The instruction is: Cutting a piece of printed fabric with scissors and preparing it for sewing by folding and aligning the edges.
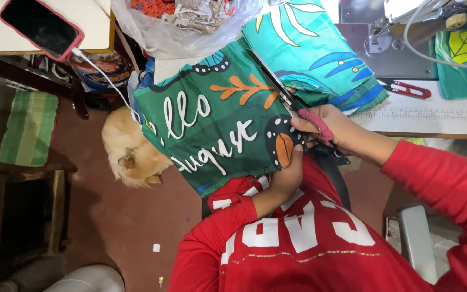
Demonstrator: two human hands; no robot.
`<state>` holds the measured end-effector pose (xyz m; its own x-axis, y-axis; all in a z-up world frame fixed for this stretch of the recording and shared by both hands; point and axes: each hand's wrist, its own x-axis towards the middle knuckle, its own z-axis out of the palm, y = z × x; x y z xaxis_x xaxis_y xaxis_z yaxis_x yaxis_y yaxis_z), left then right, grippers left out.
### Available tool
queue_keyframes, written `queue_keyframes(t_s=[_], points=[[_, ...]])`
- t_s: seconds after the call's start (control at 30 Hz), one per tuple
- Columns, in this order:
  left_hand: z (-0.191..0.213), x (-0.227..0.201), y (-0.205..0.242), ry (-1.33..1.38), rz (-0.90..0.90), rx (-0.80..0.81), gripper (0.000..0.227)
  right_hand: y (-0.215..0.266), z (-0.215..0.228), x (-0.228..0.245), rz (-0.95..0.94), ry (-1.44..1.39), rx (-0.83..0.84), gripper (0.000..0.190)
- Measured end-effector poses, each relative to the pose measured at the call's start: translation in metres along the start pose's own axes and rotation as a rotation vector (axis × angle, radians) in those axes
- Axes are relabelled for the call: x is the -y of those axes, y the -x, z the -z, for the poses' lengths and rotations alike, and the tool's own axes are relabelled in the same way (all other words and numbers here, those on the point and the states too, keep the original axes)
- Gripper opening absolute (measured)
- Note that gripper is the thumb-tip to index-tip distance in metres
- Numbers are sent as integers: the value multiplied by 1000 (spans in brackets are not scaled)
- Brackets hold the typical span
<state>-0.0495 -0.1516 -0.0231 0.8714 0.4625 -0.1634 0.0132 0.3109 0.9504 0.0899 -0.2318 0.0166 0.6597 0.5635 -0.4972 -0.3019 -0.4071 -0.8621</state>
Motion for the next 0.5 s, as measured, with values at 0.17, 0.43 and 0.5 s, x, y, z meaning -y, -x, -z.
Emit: queue_keyframes(t_s=[0.17,0.43,0.5], points=[[-5,-14,3,23,38,23,28,-18,8,-16,-52,-46,8,48],[-9,61,1,-141,-171,-56,43,-36,12,-13,-111,-133,69,55],[-10,84,-1,-238,-298,-99,58,-17,-1,25,-236,180,67,57]])
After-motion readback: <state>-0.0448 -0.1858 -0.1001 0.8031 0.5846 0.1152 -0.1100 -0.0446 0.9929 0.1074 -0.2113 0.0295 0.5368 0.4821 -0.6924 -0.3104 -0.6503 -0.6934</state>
